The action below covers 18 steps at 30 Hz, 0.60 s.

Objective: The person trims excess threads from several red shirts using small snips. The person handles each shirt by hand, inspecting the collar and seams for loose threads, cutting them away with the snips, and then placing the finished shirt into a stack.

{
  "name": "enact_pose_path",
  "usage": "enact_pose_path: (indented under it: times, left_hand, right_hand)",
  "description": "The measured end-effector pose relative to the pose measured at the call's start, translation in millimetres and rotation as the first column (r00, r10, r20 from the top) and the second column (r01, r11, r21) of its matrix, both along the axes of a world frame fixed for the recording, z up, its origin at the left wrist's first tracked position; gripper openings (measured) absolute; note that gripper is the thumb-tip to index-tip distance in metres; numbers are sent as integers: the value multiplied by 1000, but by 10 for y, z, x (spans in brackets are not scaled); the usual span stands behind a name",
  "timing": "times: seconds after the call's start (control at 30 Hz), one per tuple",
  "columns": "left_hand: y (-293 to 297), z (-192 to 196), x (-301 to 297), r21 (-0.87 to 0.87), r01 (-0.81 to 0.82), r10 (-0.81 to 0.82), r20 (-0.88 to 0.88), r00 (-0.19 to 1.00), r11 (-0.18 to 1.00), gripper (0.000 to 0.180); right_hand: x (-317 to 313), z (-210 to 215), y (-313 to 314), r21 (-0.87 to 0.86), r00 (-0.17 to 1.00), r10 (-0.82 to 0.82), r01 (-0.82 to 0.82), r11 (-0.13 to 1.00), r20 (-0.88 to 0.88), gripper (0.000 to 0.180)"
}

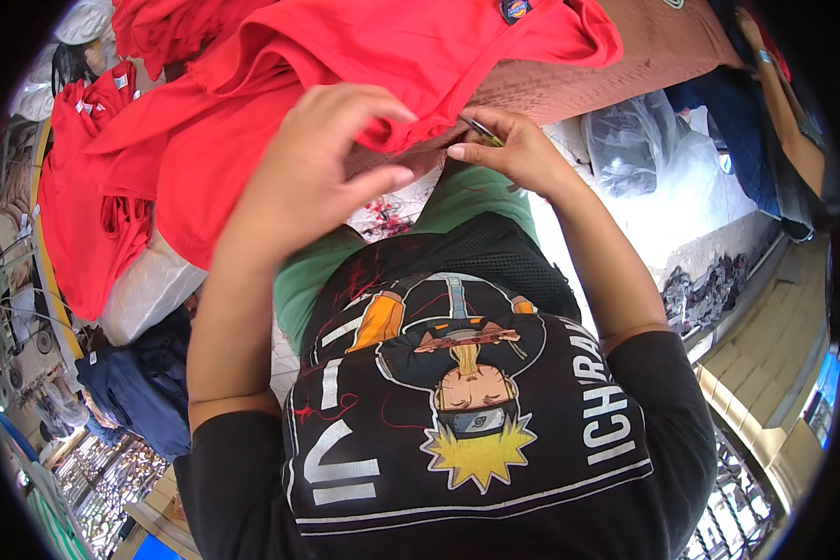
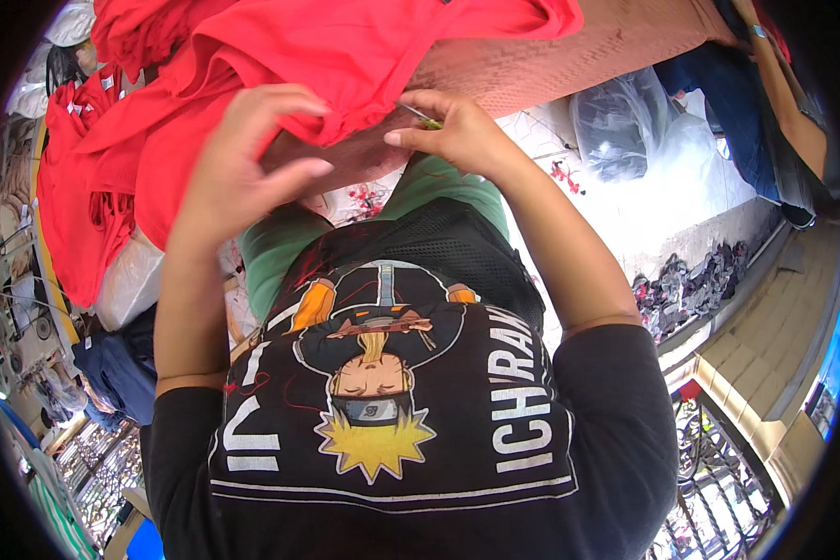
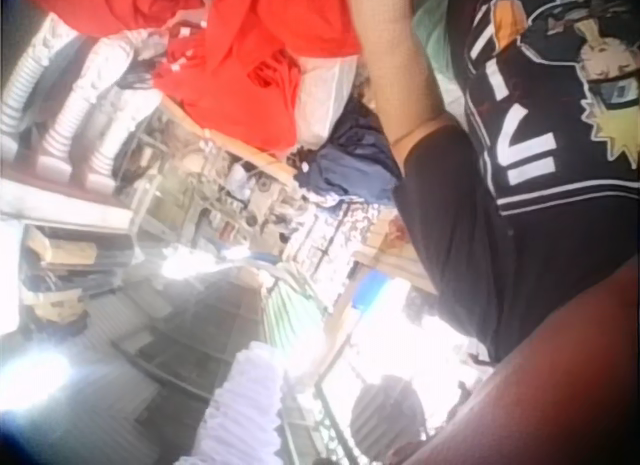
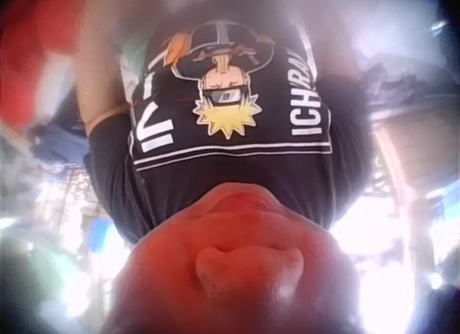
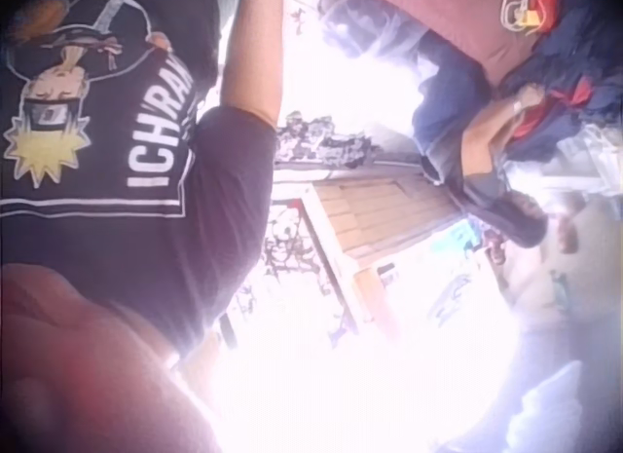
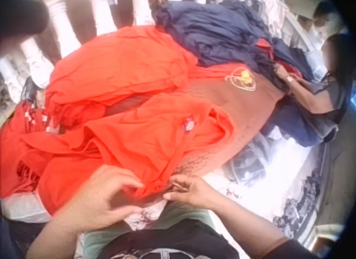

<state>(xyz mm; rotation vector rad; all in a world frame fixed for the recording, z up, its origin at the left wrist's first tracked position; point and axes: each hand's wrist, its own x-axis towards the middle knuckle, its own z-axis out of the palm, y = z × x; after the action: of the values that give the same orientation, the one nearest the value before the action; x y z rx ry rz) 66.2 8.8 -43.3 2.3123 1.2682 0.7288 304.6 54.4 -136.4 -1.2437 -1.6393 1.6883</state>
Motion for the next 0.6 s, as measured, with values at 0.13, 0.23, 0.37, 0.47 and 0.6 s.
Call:
enact_pose_path:
  times: [0.13, 0.23, 0.37, 0.47, 0.6]
  left_hand:
    - [20, -361, 87, 326, -39, 129, -260, 957, 945, 35]
    - [114, -296, 104, 241, -105, 134, -105, 985, 965, 31]
    - [169, -257, 137, 31, -207, 188, 294, 937, 978, 19]
    - [175, -225, 111, -144, -321, 349, 505, 790, 936, 17]
    - [198, -183, 80, -327, -222, 394, 710, 584, 919, 19]
  right_hand:
    - [-136, 21, 69, -40, 980, -98, 92, 995, -174, 27]
    - [-110, 270, 121, -97, 943, -167, 145, 985, -288, 20]
    - [-170, 443, 110, -92, 915, -210, 190, 978, -346, 15]
    - [-190, 450, 78, -82, 916, -214, 198, 977, -339, 14]
    - [-229, 415, 58, -22, 927, -206, 210, 978, -313, 13]
